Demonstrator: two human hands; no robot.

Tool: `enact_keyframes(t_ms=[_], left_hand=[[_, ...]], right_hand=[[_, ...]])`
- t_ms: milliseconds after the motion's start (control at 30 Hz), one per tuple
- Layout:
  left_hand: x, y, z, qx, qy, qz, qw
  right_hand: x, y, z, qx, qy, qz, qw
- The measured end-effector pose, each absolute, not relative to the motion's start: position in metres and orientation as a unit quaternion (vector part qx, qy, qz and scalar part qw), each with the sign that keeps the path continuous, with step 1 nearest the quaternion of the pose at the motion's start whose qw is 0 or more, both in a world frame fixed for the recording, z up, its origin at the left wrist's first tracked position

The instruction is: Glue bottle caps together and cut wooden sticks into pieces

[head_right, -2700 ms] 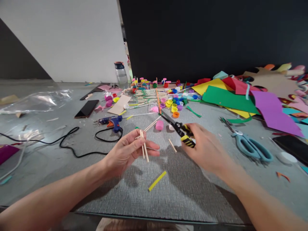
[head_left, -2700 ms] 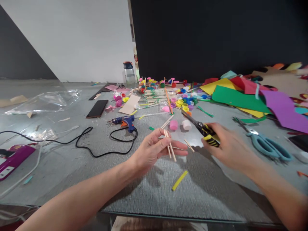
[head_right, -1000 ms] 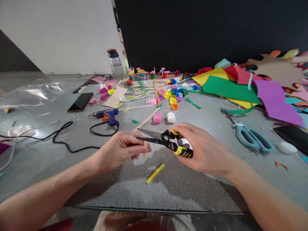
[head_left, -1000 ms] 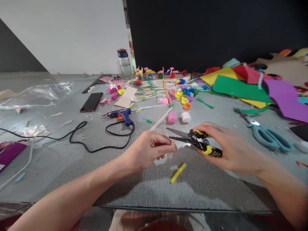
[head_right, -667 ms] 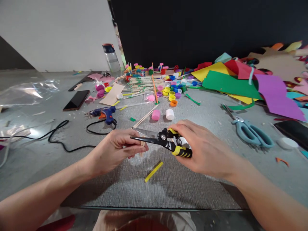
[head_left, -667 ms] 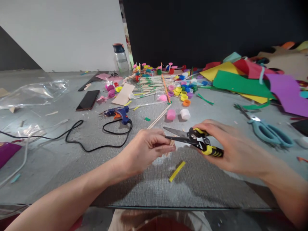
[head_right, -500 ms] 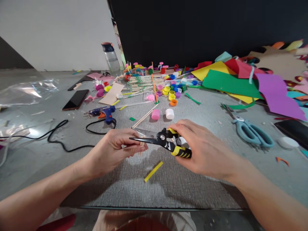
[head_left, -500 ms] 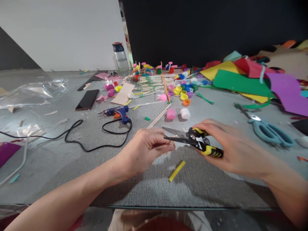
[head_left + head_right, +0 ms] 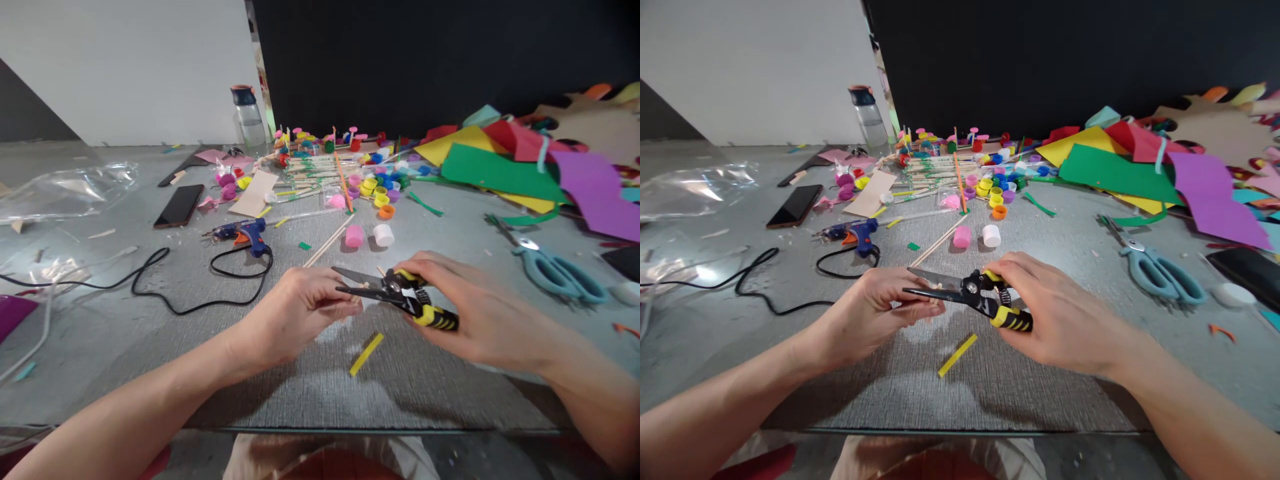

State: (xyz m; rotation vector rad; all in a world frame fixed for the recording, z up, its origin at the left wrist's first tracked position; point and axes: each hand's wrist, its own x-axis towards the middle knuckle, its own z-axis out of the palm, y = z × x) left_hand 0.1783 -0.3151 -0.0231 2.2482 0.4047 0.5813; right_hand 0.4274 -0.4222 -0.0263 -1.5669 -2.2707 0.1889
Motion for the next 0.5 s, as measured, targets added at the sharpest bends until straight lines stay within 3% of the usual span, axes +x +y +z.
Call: enact_keyframes(t_ms=[500], left_hand=[[0.1776, -0.3128, -0.025, 0.896, 0.15, 0.227, 0.352]], right_hand=[[0.428, -0.4222, -0.0312, -0.561, -0.807, 0.058, 0.175]])
